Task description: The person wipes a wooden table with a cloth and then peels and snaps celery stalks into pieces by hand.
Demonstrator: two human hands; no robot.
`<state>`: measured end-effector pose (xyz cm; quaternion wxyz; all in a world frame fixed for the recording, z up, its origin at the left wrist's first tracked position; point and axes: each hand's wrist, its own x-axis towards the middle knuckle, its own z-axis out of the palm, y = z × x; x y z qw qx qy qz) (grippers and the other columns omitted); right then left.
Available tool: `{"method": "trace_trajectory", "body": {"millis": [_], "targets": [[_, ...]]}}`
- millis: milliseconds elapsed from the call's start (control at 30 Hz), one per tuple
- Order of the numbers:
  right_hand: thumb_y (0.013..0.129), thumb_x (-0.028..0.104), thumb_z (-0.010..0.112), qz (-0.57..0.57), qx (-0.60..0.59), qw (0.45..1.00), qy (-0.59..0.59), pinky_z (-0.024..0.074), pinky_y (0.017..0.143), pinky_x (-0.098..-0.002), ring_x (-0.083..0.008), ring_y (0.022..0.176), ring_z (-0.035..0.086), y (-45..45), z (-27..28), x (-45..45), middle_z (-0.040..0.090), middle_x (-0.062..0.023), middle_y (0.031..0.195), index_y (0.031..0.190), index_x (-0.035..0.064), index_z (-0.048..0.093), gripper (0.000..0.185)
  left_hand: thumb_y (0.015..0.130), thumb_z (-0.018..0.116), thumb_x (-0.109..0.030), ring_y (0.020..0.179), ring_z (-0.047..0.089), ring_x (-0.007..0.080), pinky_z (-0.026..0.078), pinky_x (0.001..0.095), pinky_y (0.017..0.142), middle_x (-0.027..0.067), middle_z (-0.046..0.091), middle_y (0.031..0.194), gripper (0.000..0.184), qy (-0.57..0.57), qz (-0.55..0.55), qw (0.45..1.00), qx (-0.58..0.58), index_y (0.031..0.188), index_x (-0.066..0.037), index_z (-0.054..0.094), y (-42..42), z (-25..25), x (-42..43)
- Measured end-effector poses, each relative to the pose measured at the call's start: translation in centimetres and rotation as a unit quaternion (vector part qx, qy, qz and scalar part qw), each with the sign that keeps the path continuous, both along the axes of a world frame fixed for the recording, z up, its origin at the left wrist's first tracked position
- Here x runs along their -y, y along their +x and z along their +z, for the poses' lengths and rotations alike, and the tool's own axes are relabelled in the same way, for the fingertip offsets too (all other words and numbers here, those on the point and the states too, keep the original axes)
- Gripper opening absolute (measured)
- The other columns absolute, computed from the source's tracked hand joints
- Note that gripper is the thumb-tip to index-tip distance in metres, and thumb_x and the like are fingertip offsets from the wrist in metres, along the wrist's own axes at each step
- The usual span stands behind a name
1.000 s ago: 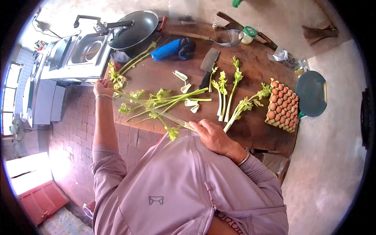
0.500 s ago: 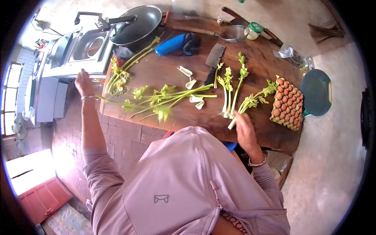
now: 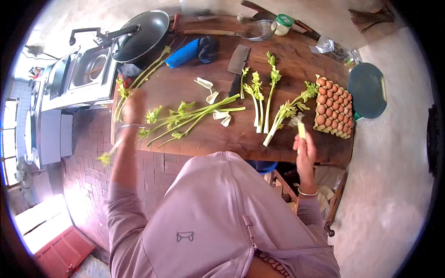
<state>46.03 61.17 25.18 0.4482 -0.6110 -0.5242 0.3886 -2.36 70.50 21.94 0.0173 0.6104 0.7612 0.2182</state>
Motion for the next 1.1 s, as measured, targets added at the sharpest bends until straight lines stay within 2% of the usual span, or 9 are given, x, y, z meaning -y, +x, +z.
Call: {"method": "trace_trajectory", "body": {"millis": [133,200,267,367,467,667,700,1000,1100], "targets": [[0.091,0.015,0.037,0.074,-0.042,0.996,0.000,0.0347,0.056,-0.0195,-0.0049,0.062,0.042,-4.2,1.9,-0.8,0.047,0.0014,0.069,0.100,-0.0002,0.052,0.023,0.079,0.051,-0.018,0.074,0.057,0.0351,0.045,0.0430,0.063,0.0155,0.059,0.081,0.019,-0.112,-0.124,0.980,0.104,0.094,-0.008,0.054,14.2,-4.6,-1.9],[0.091,0.014,0.037,0.120,-0.060,0.991,-0.008,0.0362,0.056,-0.0205,-0.0053,0.061,0.042,-5.7,2.6,-1.2,0.047,0.0008,0.072,0.106,-0.0014,0.050,0.025,0.084,0.049,-0.032,0.101,0.050,0.0317,0.046,0.0386,0.075,0.0174,0.051,0.111,0.041,-0.063,-0.268,0.949,0.152,0.115,-0.005,0.047,18.4,-8.1,-2.3],[0.091,0.010,0.037,0.172,-0.091,0.981,0.004,0.0376,0.053,-0.0214,-0.0067,0.059,0.042,-5.9,1.9,-1.4,0.049,-0.0025,0.075,0.113,-0.0034,0.045,0.027,0.083,0.051,-0.028,0.110,0.044,0.0298,0.043,0.0357,0.084,0.0156,0.043,0.122,0.045,0.011,-0.302,0.953,0.017,0.118,-0.002,0.044,20.3,-5.5,-2.1],[0.091,0.013,0.038,0.201,-0.086,0.976,-0.009,0.0362,0.050,-0.0215,-0.0071,0.057,0.040,-6.0,2.5,-2.0,0.047,-0.0030,0.075,0.106,-0.0032,0.047,0.024,0.081,0.055,-0.014,0.110,0.046,0.0282,0.040,0.0339,0.088,0.0175,0.044,0.120,0.045,-0.049,-0.378,0.822,0.424,0.121,0.001,0.040,21.3,5.4,-2.0],[0.090,0.011,0.040,0.230,-0.042,0.972,-0.014,0.0389,0.054,-0.0245,-0.0119,0.060,0.045,-6.8,3.0,-2.7,0.049,-0.0073,0.077,0.106,-0.0025,0.048,0.022,0.079,0.054,-0.011,0.111,0.045,0.0293,0.041,0.0346,0.087,0.0184,0.047,0.118,0.045,-0.017,-0.557,0.785,0.272,0.121,-0.001,0.041,22.3,10.9,-0.4],[0.087,0.006,0.043,0.202,0.055,0.970,0.121,0.0416,0.071,-0.0324,-0.0288,0.081,0.053,-8.4,3.5,-3.9,0.054,-0.0180,0.092,0.110,-0.0025,0.046,0.025,0.079,0.051,-0.016,0.073,0.056,0.0360,0.045,0.0415,0.062,0.0179,0.058,0.086,0.033,-0.135,-0.367,0.913,0.112,0.110,-0.004,0.047,23.3,11.1,2.6],[0.088,0.006,0.042,0.196,0.046,0.972,0.124,0.0419,0.071,-0.0327,-0.0288,0.080,0.053,-8.7,3.2,-3.9,0.053,-0.0181,0.091,0.111,-0.0023,0.045,0.025,0.079,0.052,-0.016,0.062,0.057,0.0337,0.045,0.0411,0.053,0.0131,0.059,0.074,0.021,-0.013,-0.354,0.929,0.104,0.097,-0.005,0.052,23.3,10.3,2.9],[0.092,0.017,0.038,0.209,-0.308,0.925,-0.068,0.0393,0.049,-0.0221,-0.0086,0.056,0.047,-12.2,3.1,-3.5,0.049,-0.0020,0.067,0.103,0.0022,0.049,0.021,0.075,0.055,-0.013,0.059,0.055,0.0257,0.043,0.0355,0.047,0.0066,0.052,0.068,0.005,0.081,-0.275,0.958,-0.035,0.078,-0.009,0.054,22.7,9.6,3.1],[0.091,0.017,0.033,0.216,-0.326,0.916,-0.093,0.0444,0.054,-0.0238,-0.0117,0.059,0.052,-13.6,4.6,-3.3,0.052,-0.0033,0.072,0.094,0.0011,0.049,0.022,0.056,0.060,-0.013,0.065,0.053,0.0274,0.044,0.0372,0.055,0.0086,0.050,0.074,0.026,0.142,-0.308,0.940,0.036,0.079,-0.007,0.051,21.9,10.1,2.3]]}}
